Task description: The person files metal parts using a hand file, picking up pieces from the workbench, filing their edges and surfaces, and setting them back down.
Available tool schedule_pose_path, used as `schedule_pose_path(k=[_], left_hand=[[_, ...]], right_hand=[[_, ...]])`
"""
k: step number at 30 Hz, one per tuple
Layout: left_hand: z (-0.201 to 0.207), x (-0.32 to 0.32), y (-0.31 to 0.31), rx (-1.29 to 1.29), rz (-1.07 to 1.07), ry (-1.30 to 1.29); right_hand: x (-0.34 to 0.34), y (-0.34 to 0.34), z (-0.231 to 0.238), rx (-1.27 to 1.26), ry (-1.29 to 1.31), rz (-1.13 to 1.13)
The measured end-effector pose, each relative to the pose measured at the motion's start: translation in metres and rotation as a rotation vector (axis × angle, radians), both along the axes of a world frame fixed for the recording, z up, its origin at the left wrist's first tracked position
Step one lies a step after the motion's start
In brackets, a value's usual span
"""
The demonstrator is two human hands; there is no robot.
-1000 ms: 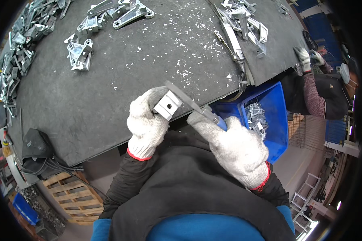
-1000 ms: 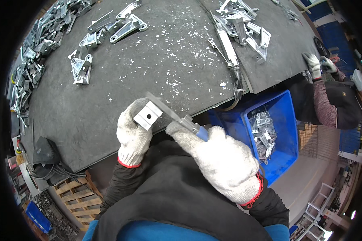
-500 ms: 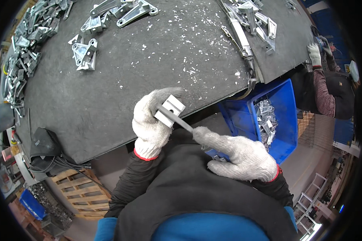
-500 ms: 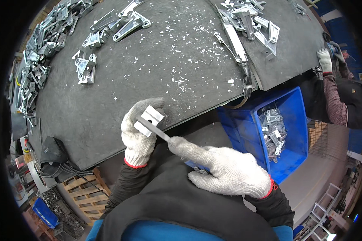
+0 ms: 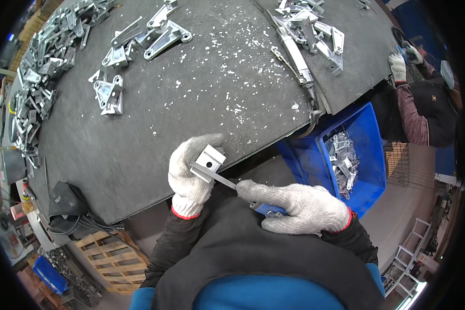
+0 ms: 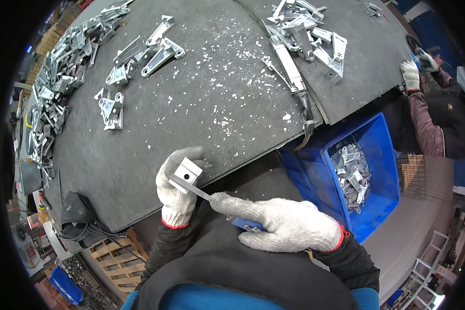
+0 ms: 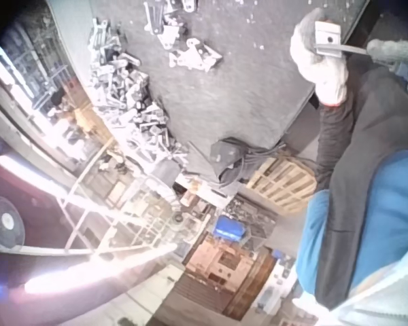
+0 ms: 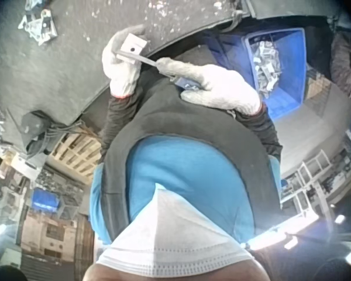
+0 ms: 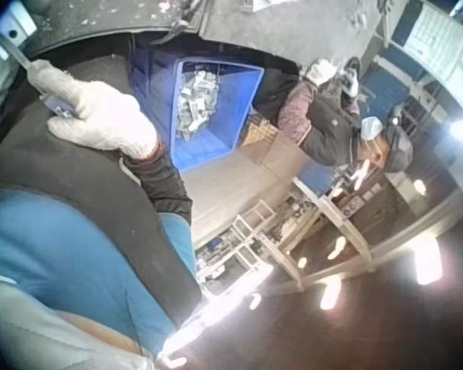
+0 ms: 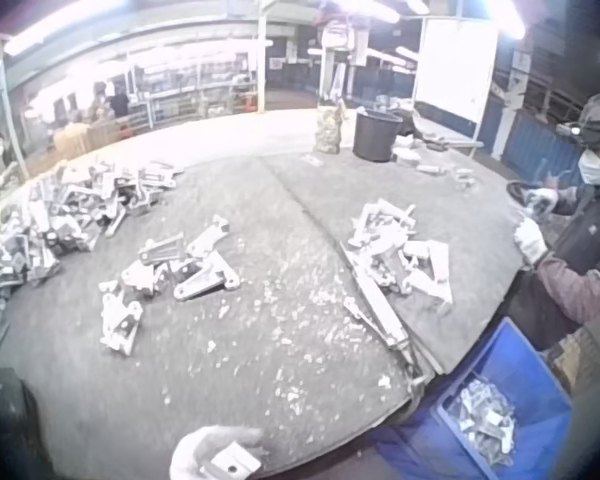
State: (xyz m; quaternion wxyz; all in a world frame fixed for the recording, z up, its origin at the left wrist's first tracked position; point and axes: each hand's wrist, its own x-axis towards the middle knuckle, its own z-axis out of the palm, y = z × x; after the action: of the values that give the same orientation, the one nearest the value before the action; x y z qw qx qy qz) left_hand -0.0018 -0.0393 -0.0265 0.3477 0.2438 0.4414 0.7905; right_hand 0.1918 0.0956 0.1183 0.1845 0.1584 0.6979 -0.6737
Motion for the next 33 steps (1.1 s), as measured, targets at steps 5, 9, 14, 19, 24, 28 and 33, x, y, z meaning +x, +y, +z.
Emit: schedule_pose_path(k=[5, 9, 14, 19, 24, 28, 33], left_hand=[[0.012, -0.014, 0.004, -0.073, -0.109, 0.100], [0.059, -0.028, 0.028, -0.466, 0.049, 0.136], [0.114, -0.049, 0.097, -0.647, -0.170, 0.432], [0.127, -0.033, 0.211, -0.574, -0.527, 0.949], [0.167, -0.030, 0.280, -0.621, -0.203, 1.058], [0.114, -0.103, 0.262, -0.573, 0.288, 1.419], [0.087, -0.148, 0.196, -1.228, 0.178, 1.297]], right_hand=[[0.010, 0.013, 0.000, 0.005, 0.103, 0.009], [0.018, 0.027, -0.021, 0.070, 0.123, -0.257], [0.007, 0.034, -0.074, 0.392, 0.253, -0.445], [-0.007, 0.035, -0.060, 0.566, 0.001, -0.278], [-0.009, 0.050, -0.058, 0.451, 0.071, -0.241], [-0.010, 0.054, -0.064, 0.393, 0.004, -0.229], [-0.003, 0.057, -0.086, 0.429, 0.152, -0.278]])
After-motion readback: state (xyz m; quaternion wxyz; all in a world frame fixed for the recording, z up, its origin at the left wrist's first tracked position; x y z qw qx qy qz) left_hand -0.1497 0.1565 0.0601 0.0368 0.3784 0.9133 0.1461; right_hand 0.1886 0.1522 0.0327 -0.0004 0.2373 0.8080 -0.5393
